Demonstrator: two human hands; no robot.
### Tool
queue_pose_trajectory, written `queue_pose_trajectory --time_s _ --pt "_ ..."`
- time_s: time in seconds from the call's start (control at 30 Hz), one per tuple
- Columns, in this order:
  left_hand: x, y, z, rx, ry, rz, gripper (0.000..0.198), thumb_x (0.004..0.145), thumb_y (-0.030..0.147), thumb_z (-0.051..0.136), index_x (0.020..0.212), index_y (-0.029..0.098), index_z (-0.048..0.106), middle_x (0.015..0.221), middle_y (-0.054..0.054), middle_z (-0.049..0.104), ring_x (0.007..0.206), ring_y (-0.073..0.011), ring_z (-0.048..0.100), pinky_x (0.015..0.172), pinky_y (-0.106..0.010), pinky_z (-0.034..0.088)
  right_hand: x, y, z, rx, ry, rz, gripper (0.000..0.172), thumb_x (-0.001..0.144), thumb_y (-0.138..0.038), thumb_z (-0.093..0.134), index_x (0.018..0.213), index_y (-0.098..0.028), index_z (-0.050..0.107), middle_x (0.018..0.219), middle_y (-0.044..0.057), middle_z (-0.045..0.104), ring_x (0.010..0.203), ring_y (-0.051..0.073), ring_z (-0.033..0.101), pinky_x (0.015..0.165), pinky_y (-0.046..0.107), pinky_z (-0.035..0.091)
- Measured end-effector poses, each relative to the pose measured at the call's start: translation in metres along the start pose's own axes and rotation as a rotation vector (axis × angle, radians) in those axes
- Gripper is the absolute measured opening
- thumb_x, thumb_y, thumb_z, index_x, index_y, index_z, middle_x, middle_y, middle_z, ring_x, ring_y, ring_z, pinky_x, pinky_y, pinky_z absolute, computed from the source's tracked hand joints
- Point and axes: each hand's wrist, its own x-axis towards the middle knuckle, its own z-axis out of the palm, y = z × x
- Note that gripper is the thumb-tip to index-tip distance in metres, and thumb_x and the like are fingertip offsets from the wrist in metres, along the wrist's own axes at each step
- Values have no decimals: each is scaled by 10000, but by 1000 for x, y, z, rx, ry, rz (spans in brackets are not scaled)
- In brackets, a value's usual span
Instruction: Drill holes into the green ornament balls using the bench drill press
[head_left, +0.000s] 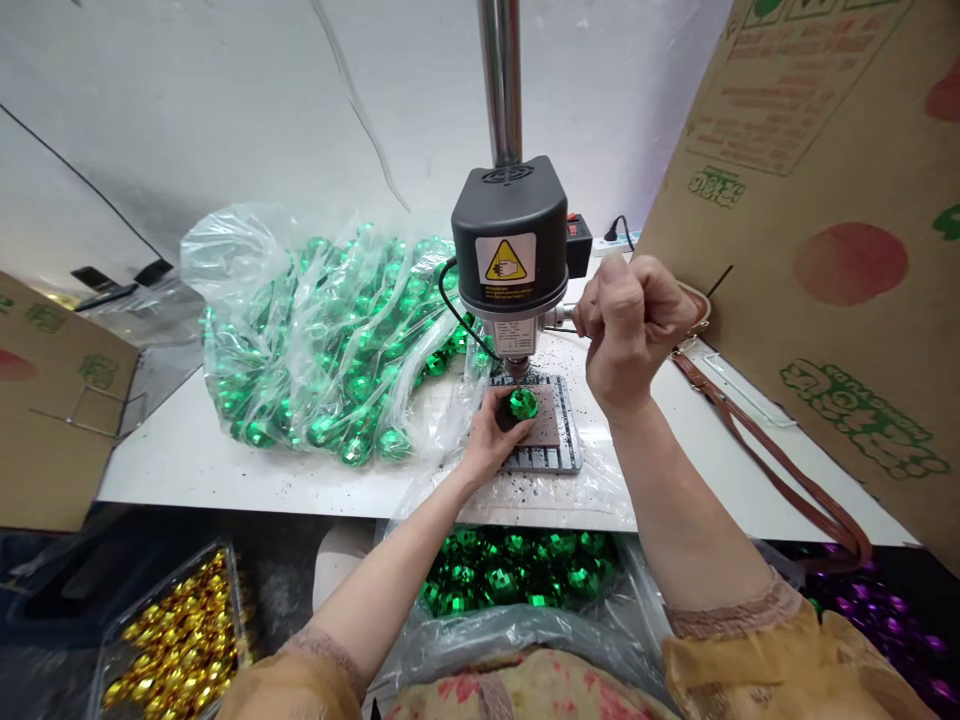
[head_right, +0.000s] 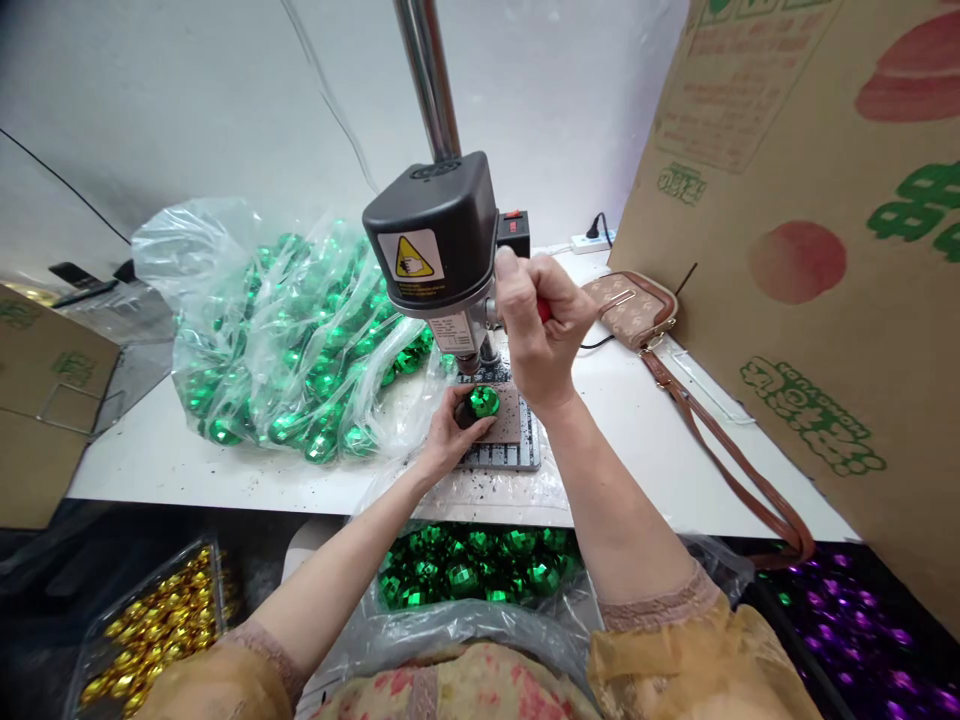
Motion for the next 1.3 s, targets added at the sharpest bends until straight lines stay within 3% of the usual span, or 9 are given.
queue_pose_trajectory --time_s 0.27,1.3 --pt "-1 1 2 0 15 16 473 834 288 784 1239 211 551 1199 -77 666 1115 -238 658 995 -413 528 -18 7 -7 23 36 -118 532 924 -352 614 535 -187 290 458 -55 262 405 65 273 446 303 178" --pt "-3 3 3 -74 19 8 474 842 327 780 1235 205 547 1202 -83 666 1134 -245 646 1008 -395 504 -32 19 -24 71 -119 -300 471 873 -131 590 565 -190 238 511 -59 286 427 53 333 436 270 306"
